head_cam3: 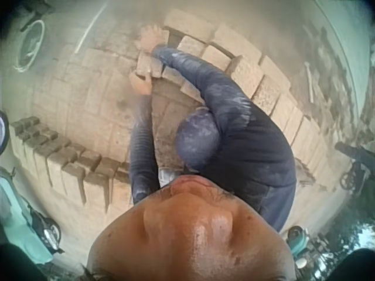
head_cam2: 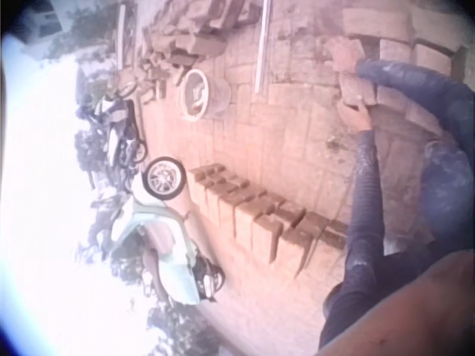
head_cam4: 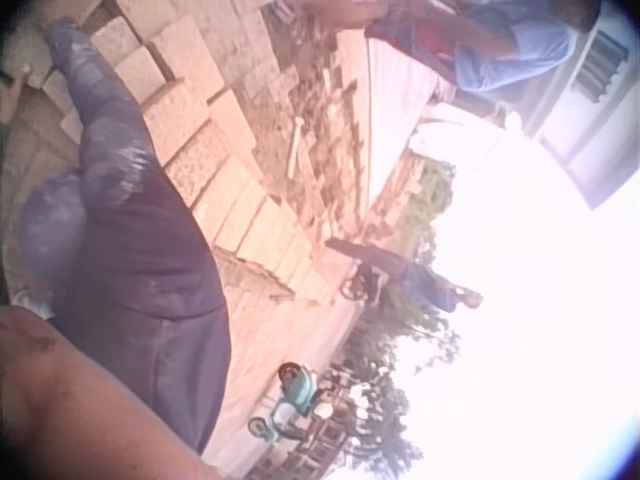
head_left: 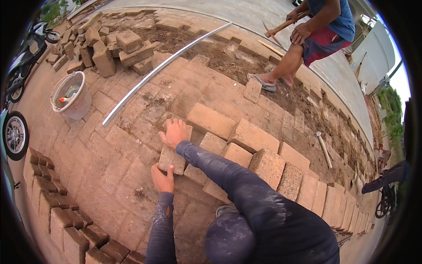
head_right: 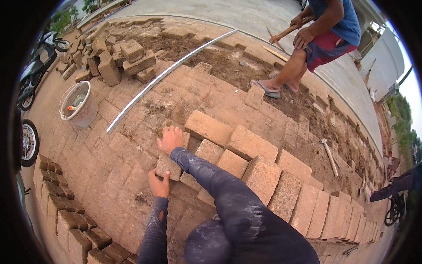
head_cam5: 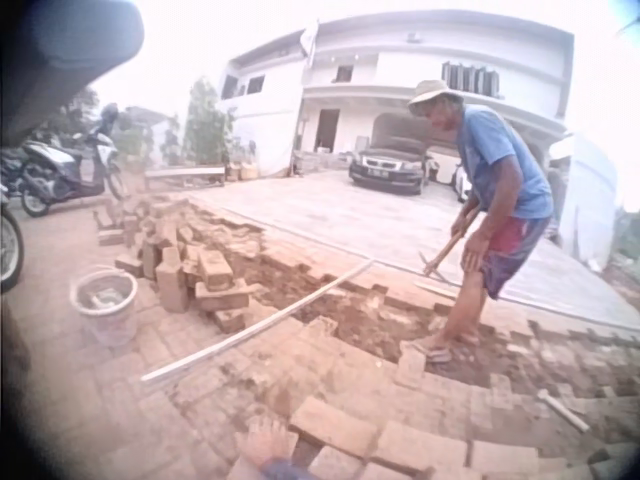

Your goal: The person lays bricks on the ground by hand, arranging them in a pattern. They pick up bricks from a nearby pile and place them into position, occasionally adjusting them to fit.

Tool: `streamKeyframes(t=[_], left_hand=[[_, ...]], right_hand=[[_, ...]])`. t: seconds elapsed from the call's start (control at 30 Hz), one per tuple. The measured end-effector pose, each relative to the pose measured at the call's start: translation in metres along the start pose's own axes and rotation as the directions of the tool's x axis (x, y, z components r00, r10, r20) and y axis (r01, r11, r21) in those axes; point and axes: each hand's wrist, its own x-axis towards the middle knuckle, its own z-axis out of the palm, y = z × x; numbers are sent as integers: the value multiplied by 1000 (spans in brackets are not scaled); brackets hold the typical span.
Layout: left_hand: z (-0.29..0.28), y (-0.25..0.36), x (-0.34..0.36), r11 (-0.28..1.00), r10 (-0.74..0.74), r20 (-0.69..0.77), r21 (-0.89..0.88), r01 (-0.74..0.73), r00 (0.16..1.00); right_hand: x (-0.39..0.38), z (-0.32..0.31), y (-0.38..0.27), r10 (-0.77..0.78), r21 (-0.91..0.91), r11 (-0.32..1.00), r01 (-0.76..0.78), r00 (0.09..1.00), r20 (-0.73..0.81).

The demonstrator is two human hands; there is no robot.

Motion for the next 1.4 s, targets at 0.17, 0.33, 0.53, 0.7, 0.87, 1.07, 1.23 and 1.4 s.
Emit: streamKeyframes(t=[0.17,0.33,0.53,0.7,0.87,1.07,1.23,1.4], left_hand=[[-39,-27,-13,993,-108,-392,7,121,914],[-84,-43,24,990,-5,-466,120,69,885],[-131,-51,59,924,159,-179,373,-83,971],[-104,-41,98,942,-116,-22,316,117,993],[-111,-50,49,895,-177,-141,389,219,974],[-115,-67,-24,903,-416,-110,67,425,902],[-146,-79,-45,625,-602,93,-564,540,793],[-190,-88,-49,565,-648,27,-653,505,761]], right_hand=[[-11,2,-99,-395,436,875,209,830,395],[-10,18,-81,-528,543,786,294,777,343],[46,-56,69,41,-408,903,131,921,387],[47,-74,109,333,-432,894,-119,821,464],[45,-67,131,237,-363,928,-79,878,417],[61,-68,89,-226,-161,947,277,934,278],[56,-98,-3,-566,81,821,566,786,247],[-7,-115,-100,-728,212,675,706,591,349]])
